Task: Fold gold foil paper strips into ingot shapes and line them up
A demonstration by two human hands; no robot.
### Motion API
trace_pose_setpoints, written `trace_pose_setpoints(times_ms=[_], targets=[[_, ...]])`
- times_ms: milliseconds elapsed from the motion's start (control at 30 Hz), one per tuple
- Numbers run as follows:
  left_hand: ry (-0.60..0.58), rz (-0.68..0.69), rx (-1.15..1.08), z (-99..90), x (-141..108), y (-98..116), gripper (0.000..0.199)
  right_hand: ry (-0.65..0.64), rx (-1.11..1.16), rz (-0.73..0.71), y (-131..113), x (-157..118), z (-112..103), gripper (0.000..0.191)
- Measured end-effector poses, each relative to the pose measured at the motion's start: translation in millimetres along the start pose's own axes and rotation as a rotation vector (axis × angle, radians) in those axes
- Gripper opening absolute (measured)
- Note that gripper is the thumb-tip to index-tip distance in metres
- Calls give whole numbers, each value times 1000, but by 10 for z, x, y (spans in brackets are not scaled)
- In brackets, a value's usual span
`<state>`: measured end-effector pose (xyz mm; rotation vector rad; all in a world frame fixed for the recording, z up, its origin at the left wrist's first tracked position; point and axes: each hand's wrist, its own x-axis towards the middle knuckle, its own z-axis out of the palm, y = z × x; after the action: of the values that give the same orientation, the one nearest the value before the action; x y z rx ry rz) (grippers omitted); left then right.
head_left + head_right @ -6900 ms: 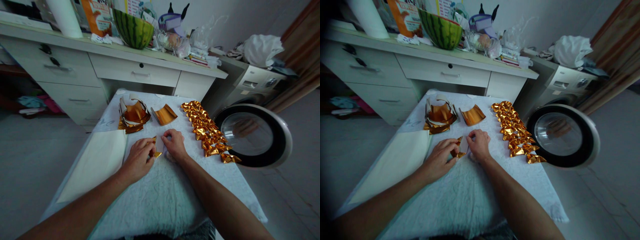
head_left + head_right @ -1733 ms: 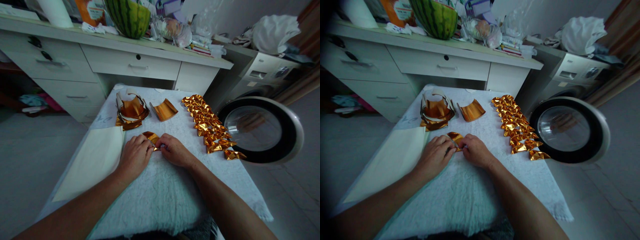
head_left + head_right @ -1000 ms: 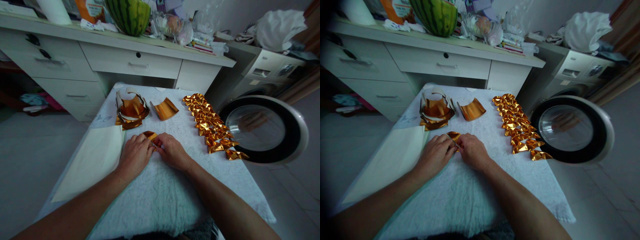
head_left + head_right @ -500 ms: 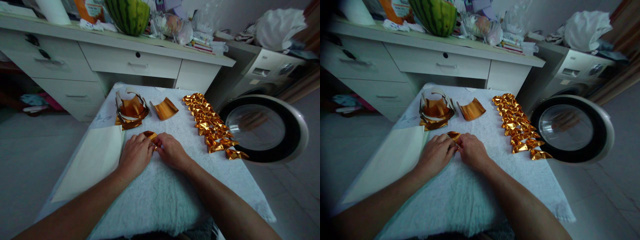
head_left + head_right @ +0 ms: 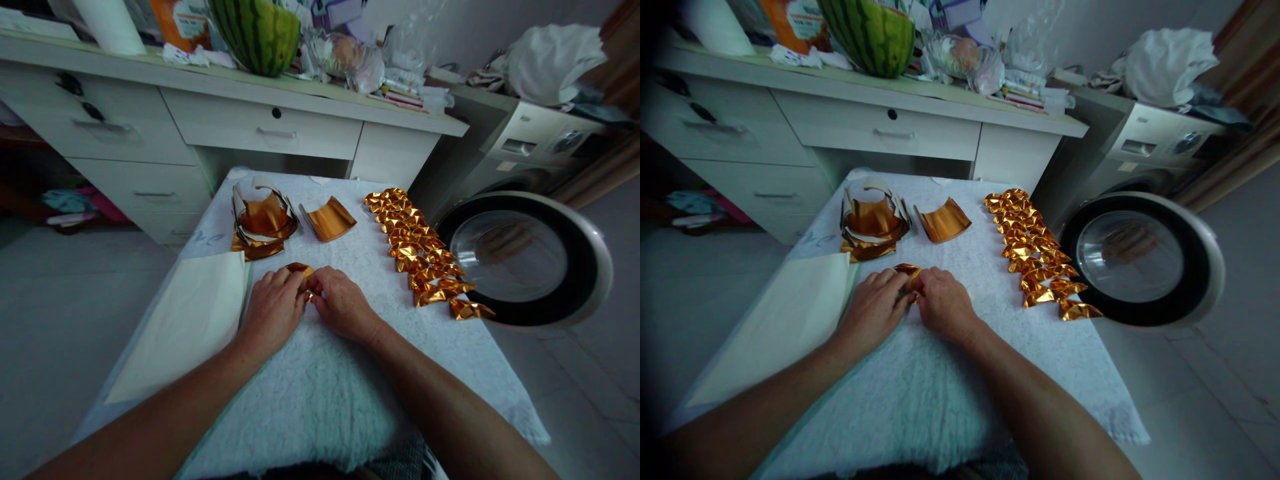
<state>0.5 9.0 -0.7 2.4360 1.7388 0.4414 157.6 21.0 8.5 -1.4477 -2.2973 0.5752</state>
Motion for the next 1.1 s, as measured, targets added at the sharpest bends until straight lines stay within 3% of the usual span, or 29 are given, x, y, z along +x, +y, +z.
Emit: trace_pose_setpoints(times_ms=[800, 1100], targets=[[-58, 53, -121, 40, -61, -119, 25, 43, -184, 56, -114, -1, 78, 16], [-50, 60, -94, 71, -69, -134, 23, -12, -152, -7, -33, -28, 69, 39]])
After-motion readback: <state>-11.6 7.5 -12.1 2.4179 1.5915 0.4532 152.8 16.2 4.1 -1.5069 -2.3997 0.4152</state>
